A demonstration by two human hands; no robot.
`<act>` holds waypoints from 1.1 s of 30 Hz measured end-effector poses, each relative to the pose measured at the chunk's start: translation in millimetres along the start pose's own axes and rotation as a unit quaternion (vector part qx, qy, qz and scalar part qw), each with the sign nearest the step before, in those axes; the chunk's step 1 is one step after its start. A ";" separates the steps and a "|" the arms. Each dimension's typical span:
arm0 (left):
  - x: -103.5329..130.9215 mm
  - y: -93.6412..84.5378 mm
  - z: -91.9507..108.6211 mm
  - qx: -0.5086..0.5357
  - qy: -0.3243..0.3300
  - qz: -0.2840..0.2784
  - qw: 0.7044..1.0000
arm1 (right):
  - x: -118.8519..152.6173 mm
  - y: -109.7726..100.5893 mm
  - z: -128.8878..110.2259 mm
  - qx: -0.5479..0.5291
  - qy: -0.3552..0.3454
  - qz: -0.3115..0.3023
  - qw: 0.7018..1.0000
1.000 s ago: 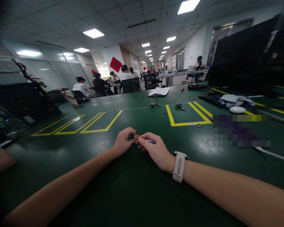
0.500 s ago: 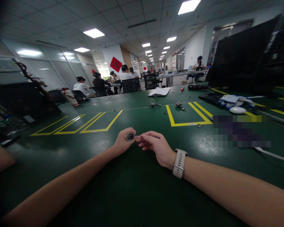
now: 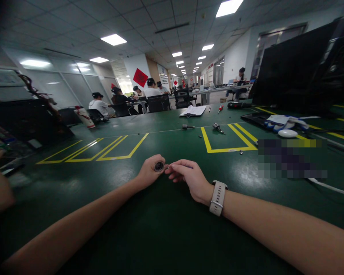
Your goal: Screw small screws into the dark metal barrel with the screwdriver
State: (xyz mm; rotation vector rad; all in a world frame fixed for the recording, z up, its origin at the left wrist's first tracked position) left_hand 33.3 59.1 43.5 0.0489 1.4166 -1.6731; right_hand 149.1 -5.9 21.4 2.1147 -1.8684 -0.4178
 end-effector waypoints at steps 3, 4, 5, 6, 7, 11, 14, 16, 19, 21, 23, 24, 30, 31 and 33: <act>0.8 1.0 -4.3 0.039 -0.010 0.002 0.999 | -3.6 -1.9 5.0 -0.052 0.032 -0.013 0.998; 0.8 1.6 -5.7 0.051 -0.015 0.000 0.999 | -4.3 -2.3 6.2 -0.061 0.041 -0.016 0.997; 0.8 2.0 -6.9 0.058 -0.019 0.001 0.998 | -4.8 -2.6 6.9 -0.065 0.045 -0.016 0.997; 0.7 2.2 -7.8 0.063 -0.022 0.002 0.998 | -5.0 -2.9 7.1 -0.067 0.045 -0.016 0.997; 0.6 2.4 -8.3 0.065 -0.024 0.003 0.998 | -4.9 -3.2 6.5 -0.066 0.040 -0.014 0.997; 0.3 2.6 -8.1 0.047 -0.028 0.003 0.998 | -1.9 -4.7 0.8 -0.036 -0.013 0.001 0.999; 0.1 1.8 -5.5 0.019 -0.024 0.000 1.000 | 1.5 -4.7 -3.9 0.032 -0.057 0.012 0.998; -0.1 0.7 -2.4 -0.002 -0.016 -0.003 1.000 | 3.5 -2.3 -7.1 0.096 -0.085 0.009 0.992; -0.3 0.3 2.5 -0.021 -0.002 -0.015 1.000 | 4.1 2.7 -8.8 0.156 -0.096 -0.009 0.983; -0.3 0.9 4.9 -0.025 0.007 -0.026 0.999 | 2.8 2.7 -8.5 0.146 -0.086 -0.009 0.986; 0.0 2.2 6.5 -0.028 0.015 -0.036 0.999 | 0.9 0.8 -8.1 0.106 -0.074 0.000 0.992; 0.1 2.8 6.9 -0.031 0.019 -0.040 0.999 | -0.1 -0.6 -7.6 0.083 -0.068 0.005 0.994; -0.1 4.1 3.9 -0.031 0.010 -0.042 0.999 | -2.5 -6.8 -3.9 0.011 -0.047 0.021 0.999; -0.2 4.4 3.2 -0.031 0.007 -0.043 0.999 | -2.3 -7.4 -4.3 0.013 -0.050 0.023 0.998; -0.3 5.0 2.1 -0.031 0.003 -0.048 0.998 | -2.0 -8.4 -5.3 0.020 -0.059 0.027 0.998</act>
Point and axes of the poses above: each hand's wrist, its own x-axis away from the middle knuckle, its own y-axis out of the palm, z = x × y, the point moved 7 cm from there along -x, towards the middle knuckle, and after that the axes turned 3 degrees about -x, right-handed, at the moved point
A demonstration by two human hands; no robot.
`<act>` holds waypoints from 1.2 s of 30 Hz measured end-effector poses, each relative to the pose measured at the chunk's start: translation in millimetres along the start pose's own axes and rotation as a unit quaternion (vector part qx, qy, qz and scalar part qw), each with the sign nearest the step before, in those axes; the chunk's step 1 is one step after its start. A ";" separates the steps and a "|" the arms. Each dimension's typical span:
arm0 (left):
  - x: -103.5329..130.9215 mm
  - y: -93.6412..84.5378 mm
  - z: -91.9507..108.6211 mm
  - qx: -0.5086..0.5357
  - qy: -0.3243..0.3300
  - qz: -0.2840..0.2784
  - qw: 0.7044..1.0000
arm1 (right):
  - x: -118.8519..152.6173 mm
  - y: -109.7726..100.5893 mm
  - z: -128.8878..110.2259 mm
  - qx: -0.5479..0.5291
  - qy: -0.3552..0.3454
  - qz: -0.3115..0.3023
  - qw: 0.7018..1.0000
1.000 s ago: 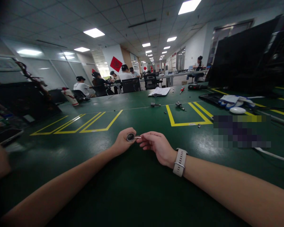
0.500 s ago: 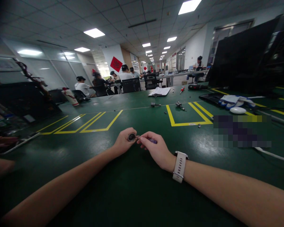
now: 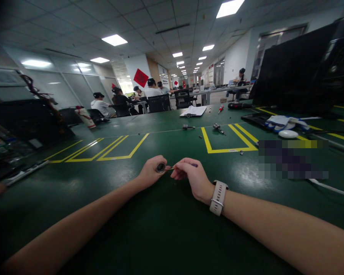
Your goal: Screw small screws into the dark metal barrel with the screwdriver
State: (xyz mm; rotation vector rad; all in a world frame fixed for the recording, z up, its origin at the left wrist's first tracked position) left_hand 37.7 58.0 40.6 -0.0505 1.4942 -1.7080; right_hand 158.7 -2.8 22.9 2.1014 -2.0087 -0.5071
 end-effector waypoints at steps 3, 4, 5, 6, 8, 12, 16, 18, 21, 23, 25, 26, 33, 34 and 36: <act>-0.2 0.2 -0.8 0.000 -0.003 -0.003 1.000 | -0.1 -0.7 -1.6 0.003 -0.013 0.000 1.000; -0.3 0.2 -1.3 0.001 -0.006 -0.002 1.000 | -0.3 -0.7 -2.1 0.001 -0.017 -0.001 1.000; -0.4 0.1 -2.0 0.002 -0.010 -0.001 1.000 | -0.3 -0.7 -2.5 0.000 -0.021 -0.001 1.000; -0.4 0.1 -2.9 0.004 -0.016 0.001 1.000 | -0.3 -0.6 -3.0 0.002 -0.024 -0.001 1.000; -0.5 0.2 -4.5 0.012 -0.028 0.006 1.000 | 0.3 -0.4 -5.1 0.015 -0.039 -0.001 0.999; -0.8 0.1 -5.0 0.020 -0.037 0.010 0.999 | 4.7 6.6 -11.9 0.110 -0.084 -0.034 0.990; -1.7 -0.5 -3.0 0.016 -0.031 0.004 0.999 | 10.6 16.2 -17.7 0.239 -0.121 -0.062 0.961; -2.1 -1.0 -3.1 0.013 -0.032 0.004 0.999 | 12.3 18.4 -20.3 0.276 -0.133 -0.056 0.950; -2.4 -0.4 -3.9 0.007 -0.037 0.002 0.999 | 12.8 19.6 -21.9 0.289 -0.136 -0.051 0.946; -2.3 0.2 -4.1 0.006 -0.039 0.001 0.999 | 12.5 20.0 -21.6 0.282 -0.132 -0.055 0.949; -2.0 0.1 -4.2 0.006 -0.043 0.003 0.999 | 12.5 20.5 -21.6 0.274 -0.133 -0.063 0.950; -1.8 0.0 -4.1 0.006 -0.044 0.004 0.999 | 12.6 20.9 -21.5 0.270 -0.134 -0.069 0.951; -1.5 -1.5 -1.1 0.015 -0.028 0.006 0.999 | 13.5 18.9 -21.0 0.248 -0.102 -0.060 0.961; -1.7 -1.8 -0.9 0.014 -0.025 0.008 1.000 | 13.9 17.7 -22.8 0.250 -0.107 -0.046 0.961; -2.1 -2.0 -0.3 0.010 -0.020 0.009 1.000 | 14.7 16.0 -25.6 0.256 -0.120 -0.026 0.959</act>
Point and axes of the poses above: each hand's wrist, its own x-axis away from the middle knuckle, its own y-axis out of the palm, z = x × y, the point moved 7 cm from there along -x, towards the middle knuckle, and after that the axes turned 3 degrees about -x, right-handed, at the moved point
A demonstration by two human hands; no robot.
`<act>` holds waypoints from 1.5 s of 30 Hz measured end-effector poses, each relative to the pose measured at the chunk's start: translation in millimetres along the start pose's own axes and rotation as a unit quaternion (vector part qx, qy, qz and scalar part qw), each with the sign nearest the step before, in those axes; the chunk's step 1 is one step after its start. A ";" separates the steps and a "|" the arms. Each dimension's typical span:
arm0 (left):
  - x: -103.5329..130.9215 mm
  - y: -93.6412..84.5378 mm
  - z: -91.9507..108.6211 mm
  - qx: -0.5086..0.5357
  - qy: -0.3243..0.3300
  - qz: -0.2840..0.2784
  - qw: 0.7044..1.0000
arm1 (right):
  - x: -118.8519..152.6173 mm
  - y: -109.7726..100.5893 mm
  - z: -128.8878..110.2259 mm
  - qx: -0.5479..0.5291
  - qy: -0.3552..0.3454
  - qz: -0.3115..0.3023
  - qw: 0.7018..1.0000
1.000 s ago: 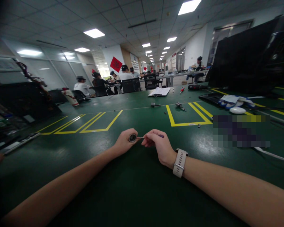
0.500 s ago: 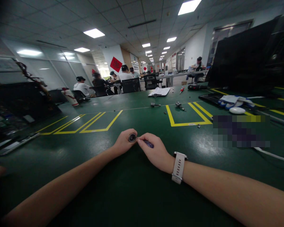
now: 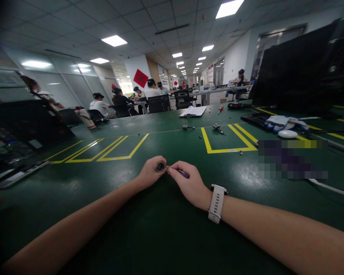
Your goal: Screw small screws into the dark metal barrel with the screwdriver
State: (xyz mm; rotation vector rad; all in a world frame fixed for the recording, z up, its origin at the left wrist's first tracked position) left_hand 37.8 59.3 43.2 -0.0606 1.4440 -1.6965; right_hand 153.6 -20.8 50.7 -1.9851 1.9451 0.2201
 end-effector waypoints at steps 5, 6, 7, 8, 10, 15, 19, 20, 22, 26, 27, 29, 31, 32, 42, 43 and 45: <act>0.9 1.6 1.5 -0.004 0.010 -0.010 1.000 | -1.2 2.3 10.5 -0.031 0.026 -0.016 0.999; 1.3 1.5 1.6 -0.002 0.013 -0.009 1.000 | -2.0 2.4 14.6 -0.056 0.037 -0.018 0.998; 1.6 1.2 1.5 0.000 0.015 -0.006 1.000 | -2.8 2.4 19.0 -0.087 0.051 -0.018 0.995; 1.9 0.8 1.0 0.003 0.016 -0.001 1.000 | -3.7 2.2 23.6 -0.123 0.068 -0.016 0.990; 2.2 -0.2 -0.9 0.009 0.012 0.012 1.000 | -5.5 2.4 32.1 -0.196 0.105 -0.012 0.975; 2.0 -1.0 -5.7 0.030 -0.004 0.038 0.999 | -7.9 5.0 41.6 -0.292 0.161 -0.011 0.943; 1.2 0.1 -6.6 0.019 -0.005 0.036 0.999 | -6.9 -1.2 33.4 -0.243 0.109 0.018 0.964; 1.0 0.4 -6.6 0.014 -0.006 0.033 0.999 | -6.0 -3.0 29.7 -0.211 0.090 0.025 0.973; 0.6 0.7 -5.5 -0.001 -0.005 0.027 1.000 | -4.0 -3.7 22.4 -0.140 0.060 0.021 0.988; 0.5 0.9 0.9 -0.033 0.014 0.011 0.999 | -2.4 1.4 17.7 -0.064 0.042 -0.012 0.997; 0.6 1.0 2.2 -0.036 0.019 0.006 0.999 | -2.8 2.3 19.0 -0.072 0.047 -0.016 0.996; 1.1 0.6 3.7 -0.035 0.024 0.003 0.999 | -4.1 2.9 24.1 -0.118 0.069 -0.018 0.990; 1.7 -0.6 4.0 -0.027 0.027 0.008 0.999 | -5.3 2.7 30.9 -0.185 0.106 -0.014 0.977; 2.0 -1.0 3.9 -0.019 0.029 0.011 0.999 | -5.8 2.5 33.9 -0.216 0.124 -0.012 0.968; 1.6 -2.2 1.4 0.008 0.018 0.023 1.000 | -6.8 1.4 32.5 -0.228 0.107 0.016 0.968; 1.2 -2.4 2.1 0.002 0.020 0.021 1.000 | -6.2 1.5 30.3 -0.203 0.096 0.017 0.974; 0.8 -2.8 3.6 -0.011 0.023 0.020 0.999 | -5.0 2.9 27.1 -0.163 0.085 0.009 0.983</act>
Point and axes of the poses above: each hand's wrist, its own x-axis away from the middle knuckle, its own y-axis out of the palm, z = x × y, the point moved 7 cm from there along -x, towards the middle knuckle, and after that the axes turned 3 degrees about -x, right-handed, at the moved point
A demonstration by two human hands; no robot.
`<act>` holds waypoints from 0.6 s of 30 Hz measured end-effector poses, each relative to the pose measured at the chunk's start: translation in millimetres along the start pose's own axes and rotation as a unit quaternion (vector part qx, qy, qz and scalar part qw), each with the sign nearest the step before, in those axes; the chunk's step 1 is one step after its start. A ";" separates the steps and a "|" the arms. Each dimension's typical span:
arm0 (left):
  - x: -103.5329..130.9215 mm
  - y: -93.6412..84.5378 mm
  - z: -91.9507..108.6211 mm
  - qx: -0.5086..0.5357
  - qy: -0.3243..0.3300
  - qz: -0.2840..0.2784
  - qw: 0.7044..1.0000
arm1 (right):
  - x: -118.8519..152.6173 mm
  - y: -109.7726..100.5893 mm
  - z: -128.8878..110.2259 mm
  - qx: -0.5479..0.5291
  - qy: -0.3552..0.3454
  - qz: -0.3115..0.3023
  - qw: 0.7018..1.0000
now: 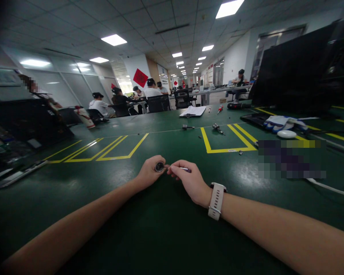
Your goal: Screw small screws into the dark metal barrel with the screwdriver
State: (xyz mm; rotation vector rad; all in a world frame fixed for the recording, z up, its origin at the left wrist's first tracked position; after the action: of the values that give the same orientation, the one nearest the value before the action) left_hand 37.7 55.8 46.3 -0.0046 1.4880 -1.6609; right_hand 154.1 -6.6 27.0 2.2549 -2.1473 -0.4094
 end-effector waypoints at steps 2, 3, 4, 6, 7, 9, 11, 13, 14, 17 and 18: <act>0.2 -0.2 1.3 -0.009 0.006 -0.002 1.000 | 0.6 1.4 -0.3 0.011 0.002 -0.009 1.000; 0.5 -0.2 1.7 -0.012 0.009 -0.002 1.000 | 0.3 1.5 0.4 0.005 0.007 -0.012 1.000; 0.9 0.0 1.7 -0.012 0.012 -0.003 1.000 | -0.2 1.1 1.6 -0.009 0.015 -0.013 1.000; 1.8 0.2 0.8 -0.007 0.014 -0.002 1.000 | -2.1 -0.5 5.3 -0.055 0.039 -0.011 0.998; 2.1 0.1 -0.1 -0.001 0.014 0.000 1.000 | -3.2 -1.1 7.6 -0.081 0.055 -0.011 0.995; 2.6 0.0 -2.0 0.017 0.013 0.007 1.000 | -5.1 -2.0 11.7 -0.127 0.083 -0.011 0.988; 2.7 0.2 -3.9 0.036 0.012 0.012 0.999 | -6.3 -2.4 14.1 -0.154 0.102 -0.011 0.983; 2.7 0.8 -5.2 0.046 0.008 0.014 0.999 | -6.4 -2.5 14.8 -0.165 0.108 -0.010 0.980; 2.7 1.2 -5.6 0.045 0.005 0.014 0.999 | -6.0 -2.8 14.7 -0.164 0.106 -0.007 0.981; 2.9 2.3 -4.5 0.025 0.001 0.003 1.000 | -4.4 -2.9 12.3 -0.144 0.084 -0.004 0.986; 3.0 2.7 -3.4 0.017 0.004 -0.003 1.000 | -3.9 -2.7 11.6 -0.138 0.078 -0.005 0.987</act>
State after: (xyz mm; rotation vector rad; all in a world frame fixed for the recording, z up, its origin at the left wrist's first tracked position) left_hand 35.6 57.0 41.6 0.0155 1.4666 -1.6913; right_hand 154.4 -0.5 16.0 2.0738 -1.8749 -0.4791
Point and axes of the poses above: each hand's wrist, its own x-axis away from the middle knuckle, its own y-axis out of the palm, z = x × y, the point moved 7 cm from there along -x, towards the middle knuckle, and after that the axes turned 3 degrees about -x, right-handed, at the moved point
